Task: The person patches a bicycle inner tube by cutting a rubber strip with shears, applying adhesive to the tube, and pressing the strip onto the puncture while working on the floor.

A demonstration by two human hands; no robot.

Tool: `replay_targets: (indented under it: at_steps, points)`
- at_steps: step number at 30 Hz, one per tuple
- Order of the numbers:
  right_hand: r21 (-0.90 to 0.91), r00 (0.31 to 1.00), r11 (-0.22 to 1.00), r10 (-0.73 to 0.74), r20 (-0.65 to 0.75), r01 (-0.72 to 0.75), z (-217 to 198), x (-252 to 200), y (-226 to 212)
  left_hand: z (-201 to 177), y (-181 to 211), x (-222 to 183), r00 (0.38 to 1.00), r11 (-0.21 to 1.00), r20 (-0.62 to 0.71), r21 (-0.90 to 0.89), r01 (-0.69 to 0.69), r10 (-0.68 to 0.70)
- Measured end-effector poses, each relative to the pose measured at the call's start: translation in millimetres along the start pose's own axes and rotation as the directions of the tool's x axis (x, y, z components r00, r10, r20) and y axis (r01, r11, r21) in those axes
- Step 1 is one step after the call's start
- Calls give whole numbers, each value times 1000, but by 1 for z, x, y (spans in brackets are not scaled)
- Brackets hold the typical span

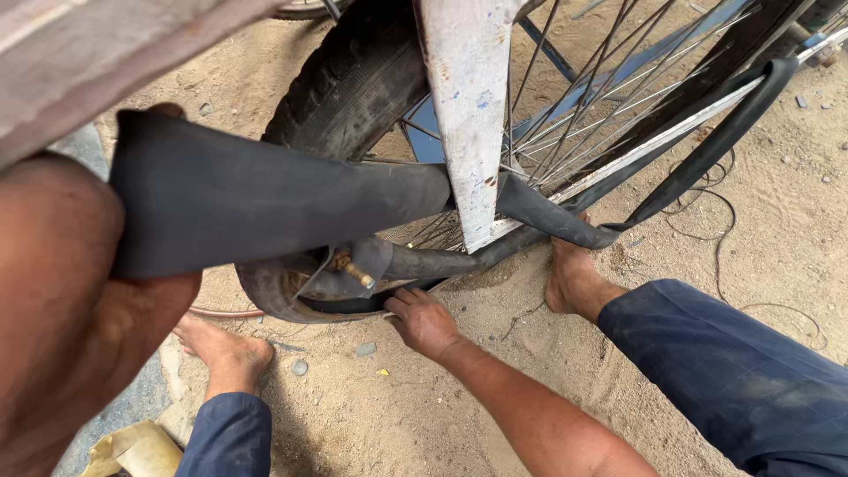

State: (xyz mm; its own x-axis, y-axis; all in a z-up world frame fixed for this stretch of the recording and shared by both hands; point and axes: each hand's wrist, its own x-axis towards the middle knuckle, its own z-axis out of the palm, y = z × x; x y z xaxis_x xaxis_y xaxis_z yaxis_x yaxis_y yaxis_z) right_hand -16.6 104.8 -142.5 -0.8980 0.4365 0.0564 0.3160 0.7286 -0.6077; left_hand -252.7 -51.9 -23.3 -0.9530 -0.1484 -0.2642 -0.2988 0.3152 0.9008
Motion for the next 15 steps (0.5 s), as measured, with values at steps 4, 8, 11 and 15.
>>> replay_targets:
  at_steps: [4,8,11,15]
  points:
    - [-170,997,985,11,75,2,-7,-4,33,-1,7,-8,999,998,29,49,-36,35]
    - [-161,931,966,239,276,-200,-6,-39,28,-7,1,-16,999,995,47,96,-29,24]
    - [-183,968,979,129,216,-89,-20,-19,39,8,18,-7,996,995,60,79,-64,59]
    - [-137,952,978,185,245,-154,-8,-27,38,-5,-2,-11,998,988,58,148,-41,33]
